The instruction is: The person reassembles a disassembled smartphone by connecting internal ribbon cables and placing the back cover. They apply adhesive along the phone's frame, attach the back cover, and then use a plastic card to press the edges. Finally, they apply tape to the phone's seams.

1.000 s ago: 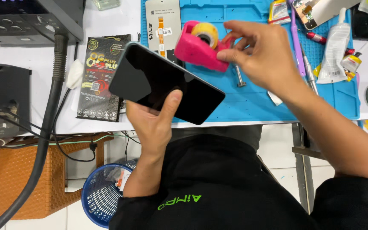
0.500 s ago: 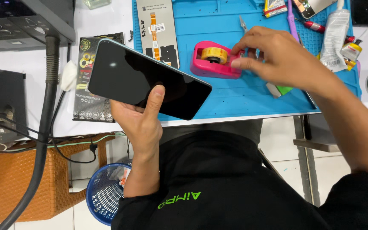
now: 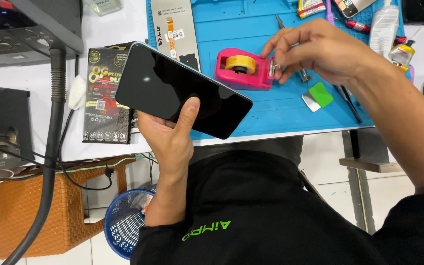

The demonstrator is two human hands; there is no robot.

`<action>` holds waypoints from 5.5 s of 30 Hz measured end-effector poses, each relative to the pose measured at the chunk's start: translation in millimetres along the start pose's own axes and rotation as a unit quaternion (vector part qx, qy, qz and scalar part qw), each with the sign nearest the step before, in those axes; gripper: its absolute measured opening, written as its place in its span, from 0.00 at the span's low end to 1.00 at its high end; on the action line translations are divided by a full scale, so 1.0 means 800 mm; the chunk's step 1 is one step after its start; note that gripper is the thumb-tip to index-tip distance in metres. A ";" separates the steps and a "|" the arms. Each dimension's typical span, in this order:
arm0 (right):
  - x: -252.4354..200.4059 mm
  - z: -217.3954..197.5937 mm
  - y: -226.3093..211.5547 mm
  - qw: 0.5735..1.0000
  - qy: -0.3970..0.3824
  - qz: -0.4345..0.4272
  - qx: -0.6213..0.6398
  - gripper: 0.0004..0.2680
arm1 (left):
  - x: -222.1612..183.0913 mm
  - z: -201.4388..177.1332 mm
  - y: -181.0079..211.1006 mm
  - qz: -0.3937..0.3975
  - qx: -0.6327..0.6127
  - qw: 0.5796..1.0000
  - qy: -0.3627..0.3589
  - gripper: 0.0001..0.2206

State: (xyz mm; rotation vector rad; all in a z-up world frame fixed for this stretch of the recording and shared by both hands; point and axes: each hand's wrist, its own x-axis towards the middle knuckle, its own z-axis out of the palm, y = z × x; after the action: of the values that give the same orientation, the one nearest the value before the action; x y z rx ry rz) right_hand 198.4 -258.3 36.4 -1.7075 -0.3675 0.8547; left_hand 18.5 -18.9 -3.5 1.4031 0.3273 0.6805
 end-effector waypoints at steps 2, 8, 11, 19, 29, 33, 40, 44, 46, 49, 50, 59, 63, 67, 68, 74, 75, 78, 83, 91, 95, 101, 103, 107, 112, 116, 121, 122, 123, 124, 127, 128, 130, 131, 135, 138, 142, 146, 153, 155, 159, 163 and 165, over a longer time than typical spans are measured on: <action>-0.004 -0.005 0.006 1.000 -0.004 -0.004 0.027 0.01 | -0.001 0.002 0.001 0.002 -0.002 1.000 -0.006 0.27; -0.021 0.003 -0.003 0.991 0.026 -0.049 -0.118 0.03 | -0.001 0.007 0.002 -0.004 -0.011 1.000 -0.016 0.25; -0.025 0.007 -0.006 0.960 0.047 -0.055 -0.269 0.06 | -0.002 0.008 0.001 -0.005 -0.011 1.000 -0.015 0.24; -0.045 0.032 0.017 0.623 0.207 -0.236 -0.716 0.09 | 0.002 0.009 0.001 -0.027 -0.113 0.993 -0.019 0.22; -0.120 0.098 -0.027 0.940 0.165 -0.237 -0.184 0.03 | 0.005 0.025 0.008 -0.044 -0.215 0.975 -0.021 0.20; -0.119 0.124 -0.012 0.952 0.142 -0.260 -0.073 0.03 | 0.001 0.033 0.009 -0.036 -0.201 0.979 -0.015 0.23; -0.111 0.137 -0.015 0.920 0.202 -0.292 -0.166 0.06 | -0.010 0.037 0.013 0.011 -0.147 0.989 0.008 0.24; -0.105 0.133 -0.011 0.890 0.265 -0.287 -0.234 0.08 | -0.013 0.037 0.013 0.004 -0.137 0.990 0.013 0.25; -0.106 0.123 -0.013 0.905 0.251 -0.272 -0.211 0.09 | -0.011 0.035 0.013 0.000 -0.142 0.990 0.011 0.25; -0.113 0.107 -0.018 0.955 0.102 -0.237 -0.146 0.05 | -0.006 0.033 0.012 -0.040 -0.198 0.979 -0.002 0.24; -0.114 0.106 -0.019 0.954 0.098 -0.238 -0.155 0.05 | -0.005 0.034 0.014 -0.074 -0.218 0.973 -0.020 0.20; -0.092 0.124 0.002 0.820 0.229 -0.458 -0.255 0.22 | -0.025 0.050 0.019 -0.344 -0.330 0.872 -0.108 0.15; -0.083 0.106 0.008 0.660 0.348 -0.537 -0.394 0.24 | -0.037 0.049 0.023 -0.368 -0.360 0.843 -0.157 0.15; -0.103 0.089 0.007 0.706 0.299 -0.508 -0.393 0.14 | -0.027 0.045 0.031 -0.241 -0.296 0.922 -0.070 0.22; -0.109 0.089 0.006 0.808 0.226 -0.465 -0.282 0.14 | -0.027 0.044 0.028 -0.155 -0.274 0.948 -0.057 0.21; -0.107 0.120 0.001 0.899 0.170 -0.373 -0.153 0.11 | -0.037 0.039 0.020 -0.007 -0.101 0.994 -0.031 0.20; -0.103 0.124 0.002 0.893 0.194 -0.379 -0.146 0.18 | -0.037 0.037 0.018 -0.006 -0.089 0.996 -0.022 0.20; -0.099 0.099 -0.002 0.886 0.204 -0.354 -0.219 0.24 | -0.026 0.029 0.015 -0.041 -0.191 0.977 -0.082 0.21; -0.062 0.043 0.003 0.870 0.144 -0.220 -0.417 0.12 | 0.015 0.004 -0.023 -0.300 -0.453 0.824 -0.160 0.19; -0.007 0.002 -0.006 0.851 0.006 -0.098 -0.515 0.15 | 0.040 0.034 -0.032 -0.393 -0.692 0.537 -0.279 0.17; 0.005 0.001 -0.015 0.868 -0.022 -0.061 -0.491 0.13 | 0.040 0.045 -0.038 -0.391 -0.730 0.472 -0.301 0.20; -0.001 0.019 -0.018 0.971 0.021 -0.029 -0.235 0.03 | 0.037 0.045 -0.033 -0.400 -0.737 0.452 -0.304 0.18; -0.001 0.016 -0.008 0.992 0.025 -0.008 -0.123 0.02 | 0.037 0.045 -0.033 -0.398 -0.738 0.449 -0.308 0.19; -0.004 0.000 0.013 0.998 0.045 -0.039 -0.017 0.04 | 0.038 0.044 -0.032 -0.402 -0.737 0.447 -0.309 0.18; -0.027 0.009 0.003 0.981 0.073 -0.060 -0.172 0.07 | 0.035 0.043 -0.023 -0.403 -0.727 0.462 -0.311 0.16; -0.031 0.011 0.034 0.743 0.197 -0.196 -0.609 0.08 | 0.030 0.048 -0.015 -0.328 -0.570 0.685 -0.314 0.12; -0.049 0.032 0.015 0.610 0.249 -0.215 -0.721 0.09 | 0.016 0.041 0.016 -0.235 -0.263 0.911 -0.214 0.20; -0.061 0.037 -0.002 0.709 0.230 -0.254 -0.617 0.07 | 0.014 0.038 0.024 -0.200 -0.206 0.928 -0.236 0.24; -0.073 0.043 -0.017 0.791 0.207 -0.288 -0.499 0.06 | 0.011 0.036 0.031 -0.165 -0.149 0.941 -0.256 0.28; -0.084 0.052 -0.031 0.791 0.207 -0.285 -0.501 0.06 | 0.010 0.036 0.036 -0.166 -0.152 0.940 -0.257 0.28; -0.108 0.076 -0.057 0.906 0.153 -0.294 -0.263 0.11 | 0.002 0.037 0.050 -0.089 -0.028 0.956 -0.276 0.22; -0.112 0.082 -0.055 0.921 0.136 -0.302 -0.206 0.15 | -0.002 0.038 0.053 -0.072 -0.001 0.957 -0.281 0.23; -0.118 0.093 -0.051 0.932 0.125 -0.307 -0.148 0.18 | -0.010 0.041 0.062 -0.055 0.024 0.955 -0.290 0.24; -0.119 0.098 -0.049 0.932 0.129 -0.304 -0.147 0.21 | -0.014 0.042 0.067 -0.038 0.050 0.953 -0.296 0.22; -0.125 0.116 -0.043 0.921 0.174 -0.305 -0.169 0.20 | -0.026 0.045 0.073 0.014 0.113 0.948 -0.298 0.17; -0.130 0.121 -0.038 0.920 0.188 -0.311 -0.148 0.20 | -0.029 0.043 0.074 0.014 0.092 0.951 -0.296 0.16; -0.134 0.129 -0.036 0.914 0.209 -0.307 -0.163 0.19 | -0.034 0.046 0.073 0.012 0.085 0.954 -0.286 0.16; -0.138 0.129 -0.038 0.922 0.192 -0.302 -0.150 0.19 | -0.041 0.047 0.071 0.009 0.076 0.963 -0.257 0.14; -0.153 0.116 -0.054 0.942 0.174 -0.255 -0.133 0.14 | -0.041 0.040 0.079 0.031 0.126 0.955 -0.268 0.13; -0.153 0.111 -0.057 0.949 0.162 -0.240 -0.128 0.14 | -0.042 0.040 0.078 0.038 0.137 0.953 -0.268 0.13; -0.154 0.106 -0.062 0.959 0.132 -0.216 -0.124 0.15 | -0.043 0.039 0.079 0.057 0.160 0.947 -0.272 0.13; -0.152 0.103 -0.060 0.957 0.126 -0.217 -0.143 0.15 | -0.042 0.041 0.081 0.066 0.158 0.944 -0.281 0.13; -0.150 0.100 -0.058 0.957 0.118 -0.214 -0.154 0.15 | -0.042 0.041 0.081 0.066 0.171 0.941 -0.285 0.13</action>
State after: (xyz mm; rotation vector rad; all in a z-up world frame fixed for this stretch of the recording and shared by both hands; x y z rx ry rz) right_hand 68.0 -263.3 113.6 -1.8928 -0.7047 0.2802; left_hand -3.7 -64.2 58.9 1.8962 -0.1194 0.3024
